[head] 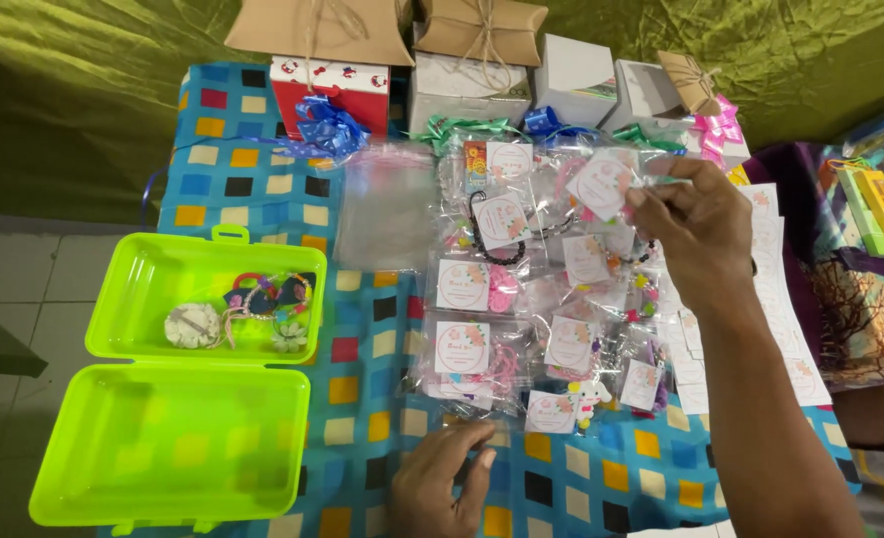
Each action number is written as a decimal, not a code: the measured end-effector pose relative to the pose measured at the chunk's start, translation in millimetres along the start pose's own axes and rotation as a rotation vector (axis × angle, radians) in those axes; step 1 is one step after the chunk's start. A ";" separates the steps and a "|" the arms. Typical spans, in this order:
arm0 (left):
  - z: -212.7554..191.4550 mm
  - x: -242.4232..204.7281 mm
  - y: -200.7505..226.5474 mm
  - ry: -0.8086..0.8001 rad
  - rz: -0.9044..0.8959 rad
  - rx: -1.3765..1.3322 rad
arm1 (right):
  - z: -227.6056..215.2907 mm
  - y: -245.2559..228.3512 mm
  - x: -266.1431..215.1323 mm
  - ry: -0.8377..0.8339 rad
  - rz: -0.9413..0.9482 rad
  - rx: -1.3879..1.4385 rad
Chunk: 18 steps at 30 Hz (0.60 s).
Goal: Packaging small keychains and charms into individual plastic bags for sale.
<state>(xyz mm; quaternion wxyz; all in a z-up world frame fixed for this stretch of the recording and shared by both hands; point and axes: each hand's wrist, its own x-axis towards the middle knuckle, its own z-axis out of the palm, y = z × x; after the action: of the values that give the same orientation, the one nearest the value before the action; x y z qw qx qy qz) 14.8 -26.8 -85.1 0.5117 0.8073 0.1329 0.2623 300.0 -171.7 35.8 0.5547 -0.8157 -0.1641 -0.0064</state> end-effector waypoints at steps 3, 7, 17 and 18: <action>2.0 0.5 -4.2 0.011 0.056 -0.013 | 18.0 -8.1 17.0 0.064 -0.054 -0.330; 3.3 1.0 -10.1 0.022 0.115 -0.017 | 25.3 7.1 20.2 0.263 -0.334 -0.958; 6.6 6.7 -10.9 0.016 0.062 -0.033 | 42.2 -12.0 -134.5 -0.140 -0.635 -0.499; 8.1 7.5 -13.3 0.075 0.126 -0.021 | 51.9 -8.6 -150.2 -0.181 -0.668 -0.391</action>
<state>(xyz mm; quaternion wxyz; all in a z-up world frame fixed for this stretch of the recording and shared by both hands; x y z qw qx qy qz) 26.2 -23.5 -97.6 0.4973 0.7982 0.0983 0.3254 146.6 -160.9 -5.3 0.3396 -0.8049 -0.4644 -0.1456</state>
